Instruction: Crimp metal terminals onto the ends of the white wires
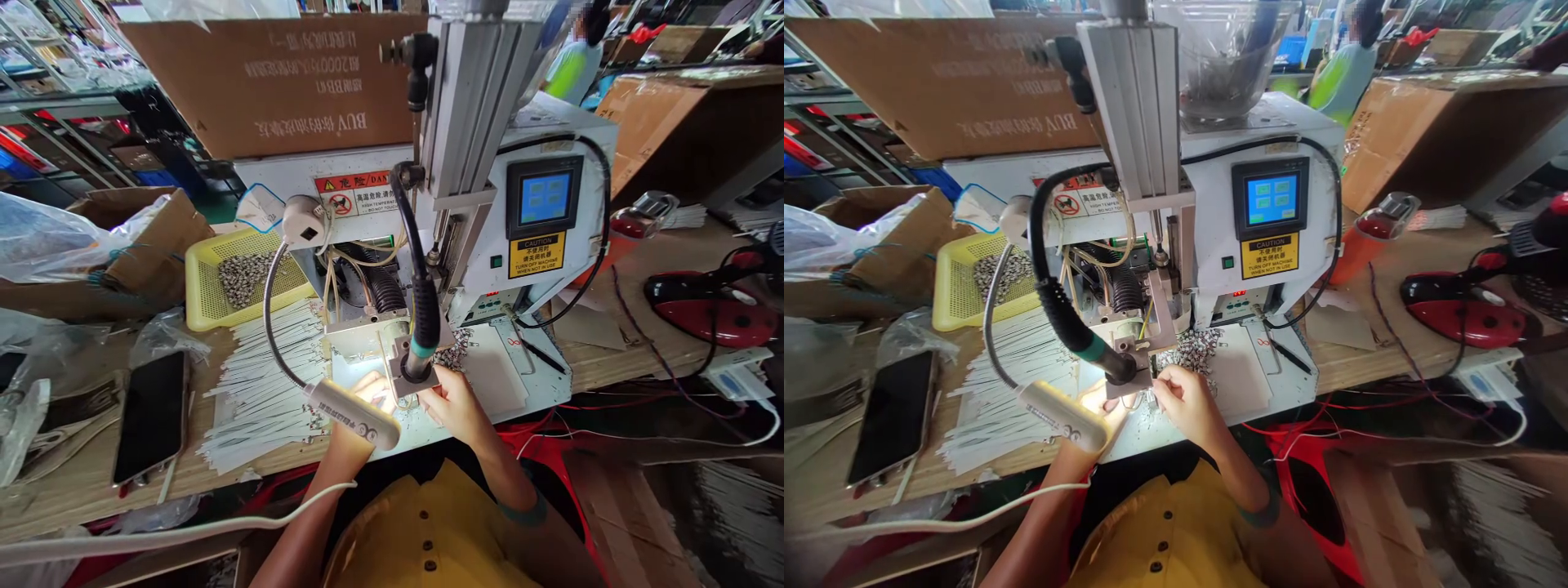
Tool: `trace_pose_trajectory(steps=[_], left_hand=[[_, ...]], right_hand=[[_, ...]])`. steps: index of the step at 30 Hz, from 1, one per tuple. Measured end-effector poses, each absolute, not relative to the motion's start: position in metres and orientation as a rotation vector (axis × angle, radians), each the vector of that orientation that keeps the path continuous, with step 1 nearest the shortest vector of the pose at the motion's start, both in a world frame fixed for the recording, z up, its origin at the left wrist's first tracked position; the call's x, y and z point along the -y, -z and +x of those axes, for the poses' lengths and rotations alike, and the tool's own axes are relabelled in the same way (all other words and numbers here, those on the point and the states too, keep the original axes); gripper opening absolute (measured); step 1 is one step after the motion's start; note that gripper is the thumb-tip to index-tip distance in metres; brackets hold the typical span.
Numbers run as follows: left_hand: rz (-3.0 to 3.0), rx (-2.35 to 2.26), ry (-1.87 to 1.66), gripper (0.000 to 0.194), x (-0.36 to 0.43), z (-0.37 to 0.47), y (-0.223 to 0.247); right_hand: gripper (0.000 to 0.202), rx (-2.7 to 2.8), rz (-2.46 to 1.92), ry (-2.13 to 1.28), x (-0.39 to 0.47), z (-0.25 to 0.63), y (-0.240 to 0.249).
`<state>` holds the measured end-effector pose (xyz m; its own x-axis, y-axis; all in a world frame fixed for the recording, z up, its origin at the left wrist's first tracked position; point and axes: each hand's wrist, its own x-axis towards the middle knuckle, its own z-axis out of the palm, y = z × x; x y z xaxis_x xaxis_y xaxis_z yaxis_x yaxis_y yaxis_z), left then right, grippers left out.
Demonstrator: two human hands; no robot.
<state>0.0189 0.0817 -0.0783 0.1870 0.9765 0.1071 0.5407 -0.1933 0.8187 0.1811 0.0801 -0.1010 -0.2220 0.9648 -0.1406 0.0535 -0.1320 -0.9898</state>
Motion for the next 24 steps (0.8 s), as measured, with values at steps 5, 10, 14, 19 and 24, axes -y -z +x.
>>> trace_pose_trajectory(steps=[5, 10, 14, 19, 24], left_hand=[[1.817, -1.442, -0.888, 0.036, -0.082, 0.017, 0.08], [1.798, -1.47, -0.855, 0.034, -0.081, 0.018, 0.082], [1.944, -1.446, -0.8, 0.038, -0.079, 0.02, 0.075], [2.241, -1.466, -0.817, 0.033, -0.064, -0.022, 0.062], [2.199, -1.968, -0.868, 0.024, -0.044, -0.094, 0.061]], right_hand=[[0.021, 1.343, -1.217, -1.45, -0.08, 0.182, 0.1], [0.023, 1.333, -1.216, -1.444, -0.081, 0.181, 0.102], [0.03, 1.46, -1.267, -1.337, -0.075, 0.179, 0.095], [0.028, 1.729, -1.53, -0.711, -0.077, 0.208, 0.08], [0.02, 1.687, -1.706, -0.195, -0.108, 0.26, 0.105]])
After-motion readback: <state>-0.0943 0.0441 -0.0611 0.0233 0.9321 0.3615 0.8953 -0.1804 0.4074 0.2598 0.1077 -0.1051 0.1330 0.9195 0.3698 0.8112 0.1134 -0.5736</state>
